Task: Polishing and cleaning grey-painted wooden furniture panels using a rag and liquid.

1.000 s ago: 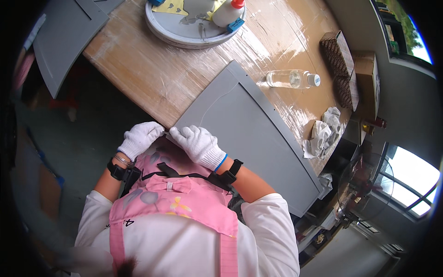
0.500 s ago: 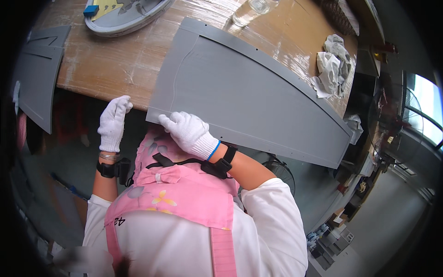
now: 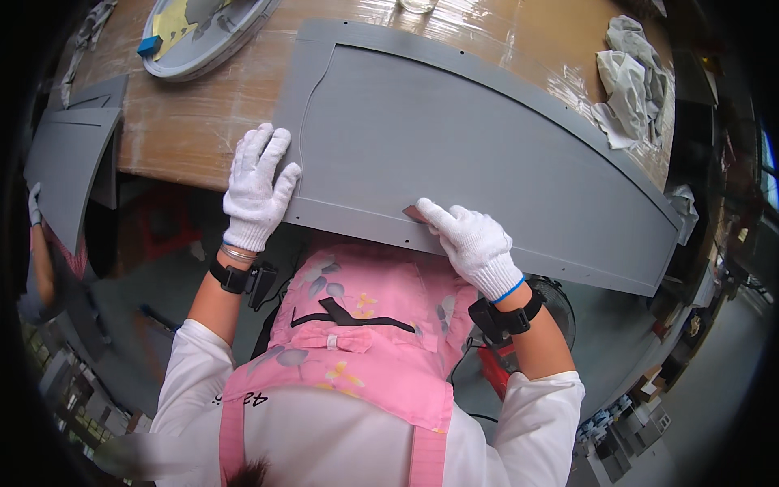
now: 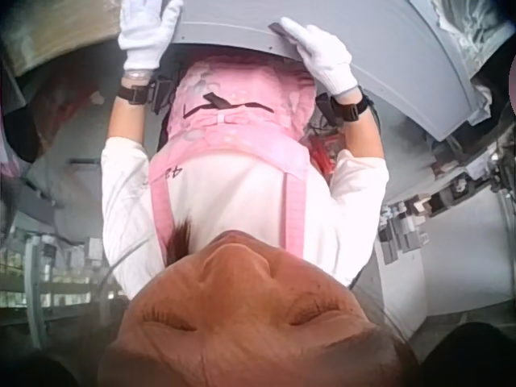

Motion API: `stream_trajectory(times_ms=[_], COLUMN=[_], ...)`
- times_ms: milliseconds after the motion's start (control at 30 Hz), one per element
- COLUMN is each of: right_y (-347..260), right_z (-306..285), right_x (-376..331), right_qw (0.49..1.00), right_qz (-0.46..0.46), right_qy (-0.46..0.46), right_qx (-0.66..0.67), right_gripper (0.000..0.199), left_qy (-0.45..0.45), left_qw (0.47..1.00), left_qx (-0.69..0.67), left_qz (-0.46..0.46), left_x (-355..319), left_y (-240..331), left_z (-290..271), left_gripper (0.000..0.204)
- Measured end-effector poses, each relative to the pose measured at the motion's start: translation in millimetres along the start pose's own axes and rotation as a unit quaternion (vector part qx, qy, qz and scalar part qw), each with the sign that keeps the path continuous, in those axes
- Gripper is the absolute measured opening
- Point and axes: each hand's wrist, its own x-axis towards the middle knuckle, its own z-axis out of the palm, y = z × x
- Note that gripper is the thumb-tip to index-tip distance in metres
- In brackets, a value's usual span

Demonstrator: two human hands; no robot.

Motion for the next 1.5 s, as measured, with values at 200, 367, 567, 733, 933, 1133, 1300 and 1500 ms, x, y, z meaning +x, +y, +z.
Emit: stream_trajectory(times_ms=[200, 367, 567, 733, 933, 1133, 1300, 1500], right_y=[-34.3, -42.6, -56.2, -58.5, -59.5, -59.3, -62.4, -65.5], right_z=[10.9, -0.3, -1.5, -2.6, -2.1, -2.3, -4.5, -7.1], right_x=[39.5, 46.7, 54.2, 53.9, 55.8, 53.4, 55.9, 58.1], right_qw=[0.996, 0.995, 0.994, 0.973, 0.987, 0.986, 0.981, 0.994], right_qz=[-0.082, -0.028, -0.098, 0.002, -0.059, -0.067, -0.013, -0.044], right_qy=[-0.015, -0.096, -0.043, -0.179, -0.108, -0.091, -0.149, -0.095], right_qx=[0.014, -0.025, -0.016, -0.145, -0.102, -0.125, -0.128, -0.039], right_gripper=[0.053, 0.059, 0.057, 0.058, 0.056, 0.056, 0.054, 0.049], left_qy=[0.033, 0.037, 0.041, 0.050, 0.065, 0.066, 0.064, 0.070], left_qw=[0.999, 0.998, 0.998, 0.997, 0.996, 0.996, 0.997, 0.995], left_qx=[-0.026, -0.046, -0.051, -0.063, -0.062, -0.058, -0.051, -0.065], left_qz=[0.011, 0.004, 0.000, -0.002, -0.001, -0.003, -0.003, -0.002], left_x=[-0.9, -1.3, -0.4, -0.7, -0.6, -1.2, -0.4, -0.4], left_y=[-7.2, -11.3, -12.1, -12.8, -14.3, -14.1, -13.2, -14.4], left_z=[12.4, 14.6, 14.3, 15.5, 16.3, 17.2, 16.3, 16.9], left_gripper=[0.042, 0.039, 0.038, 0.038, 0.040, 0.040, 0.040, 0.041])
